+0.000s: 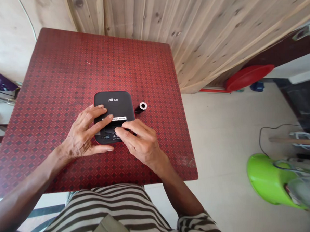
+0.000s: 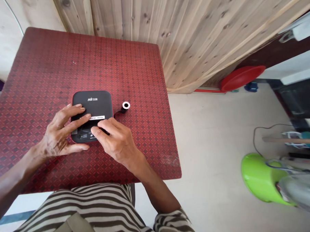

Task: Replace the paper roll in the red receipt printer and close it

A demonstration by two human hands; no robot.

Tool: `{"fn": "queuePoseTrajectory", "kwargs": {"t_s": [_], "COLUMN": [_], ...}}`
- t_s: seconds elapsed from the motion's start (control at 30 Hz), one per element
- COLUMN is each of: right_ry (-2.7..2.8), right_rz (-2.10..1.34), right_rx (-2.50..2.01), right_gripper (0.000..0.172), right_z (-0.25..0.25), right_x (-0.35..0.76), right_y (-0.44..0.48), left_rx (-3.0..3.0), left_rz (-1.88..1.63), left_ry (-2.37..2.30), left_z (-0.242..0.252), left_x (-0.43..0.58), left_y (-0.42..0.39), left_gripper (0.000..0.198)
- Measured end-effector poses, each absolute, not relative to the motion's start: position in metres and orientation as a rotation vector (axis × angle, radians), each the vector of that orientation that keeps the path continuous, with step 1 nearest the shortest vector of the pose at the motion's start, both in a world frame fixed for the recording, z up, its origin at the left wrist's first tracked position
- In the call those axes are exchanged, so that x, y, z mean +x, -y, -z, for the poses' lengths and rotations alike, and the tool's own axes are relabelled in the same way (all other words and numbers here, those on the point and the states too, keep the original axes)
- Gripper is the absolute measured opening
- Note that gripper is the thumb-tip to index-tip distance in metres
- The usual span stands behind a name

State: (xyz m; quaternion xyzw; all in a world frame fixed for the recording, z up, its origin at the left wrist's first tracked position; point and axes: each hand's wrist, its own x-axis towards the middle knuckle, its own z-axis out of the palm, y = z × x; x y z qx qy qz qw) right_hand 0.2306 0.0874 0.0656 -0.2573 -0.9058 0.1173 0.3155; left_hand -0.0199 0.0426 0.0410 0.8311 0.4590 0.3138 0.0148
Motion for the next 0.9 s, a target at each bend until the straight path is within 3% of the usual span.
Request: {"fn": "queuePoseTrajectory", "kwargs": {"t_s": [0.33, 0.43, 0.57, 0.7, 0.9], "right_ry": [2.251, 2.136, 1.85, 1.77, 1.753], "right_rz": [-0.364, -0.454, -0.534, -0.642, -0.779], "right_rx": [-0.664, -0.765, -0.954, -1.031, -1.157], "right_gripper": [0.016, 0.021, 0.012, 0.027, 0.043], "right_z": [-0.063, -0.066, -0.059, -0.032, 0.004], "right_x": [0.232, 0.239, 0.253, 0.258, 0.242], "right_y": [-0.085, -0.083, -0.078, -0.062, -0.04], "left_rx": [2.728, 2.672, 2.494, 2.395, 2.426], "left_rz": [-0.985, -0.985, -1.076, -1.26, -1.34], "left_ry": [-1.425, -1.418, -1.567, -1.815, -1.822], "left_z": [-0.039, -0.036, -0.032, -0.023, -0.005], "left_x": [-0.02, -0.018, -0.008, 0.003, 0.004], "left_y": [-0.047, -0.044, -0.029, -0.006, 0.001], "left_gripper": [0.09, 0.092, 0.086, 0.078, 0.062]}}
